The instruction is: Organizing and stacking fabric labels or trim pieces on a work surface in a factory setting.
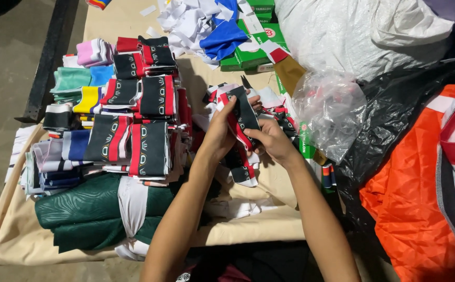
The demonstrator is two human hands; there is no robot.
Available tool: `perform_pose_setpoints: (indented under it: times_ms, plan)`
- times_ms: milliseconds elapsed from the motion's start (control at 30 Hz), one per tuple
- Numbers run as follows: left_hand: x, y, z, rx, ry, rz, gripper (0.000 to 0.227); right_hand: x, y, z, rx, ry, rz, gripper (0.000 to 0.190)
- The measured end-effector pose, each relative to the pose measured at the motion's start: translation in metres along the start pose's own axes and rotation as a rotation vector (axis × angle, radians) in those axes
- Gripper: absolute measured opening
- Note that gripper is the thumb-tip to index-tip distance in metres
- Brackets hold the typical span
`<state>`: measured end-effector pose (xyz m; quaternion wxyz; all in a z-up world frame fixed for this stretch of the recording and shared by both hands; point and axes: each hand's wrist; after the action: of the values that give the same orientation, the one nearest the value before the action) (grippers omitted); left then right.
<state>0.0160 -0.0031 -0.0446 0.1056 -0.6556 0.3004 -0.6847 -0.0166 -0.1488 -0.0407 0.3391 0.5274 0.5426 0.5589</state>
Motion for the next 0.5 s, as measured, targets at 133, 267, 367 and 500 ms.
perform_pose_setpoints:
  times_ms: [133, 267, 367, 500]
  plan:
    - [0.007, -0.007, -0.005, 0.044, -0.034, -0.014, 0.049, 0.006, 0.013, -0.007, 0.012, -0.009, -0.025, 0.012]
    - [0.002, -0.007, 0.001, 0.133, -0.09, -0.099, 0.05, 0.007, 0.019, -0.008, -0.008, 0.0, -0.082, 0.011]
    - [-0.005, -0.007, 0.008, 0.205, -0.081, -0.177, 0.049, 0.01, 0.026, -0.009, -0.017, -0.002, -0.062, 0.011]
    - [-0.04, 0.006, 0.028, 0.33, -0.113, -0.276, 0.044, -0.001, 0.017, -0.001, 0.042, -0.088, 0.033, 0.013]
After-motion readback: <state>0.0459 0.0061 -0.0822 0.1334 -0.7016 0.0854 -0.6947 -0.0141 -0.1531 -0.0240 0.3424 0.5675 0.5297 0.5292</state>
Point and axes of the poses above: each hand's wrist, its own z-axis towards the middle knuckle, its own x-axis out of the palm, y = z × x, and after that the axes turned 1 degree about -z, right-handed
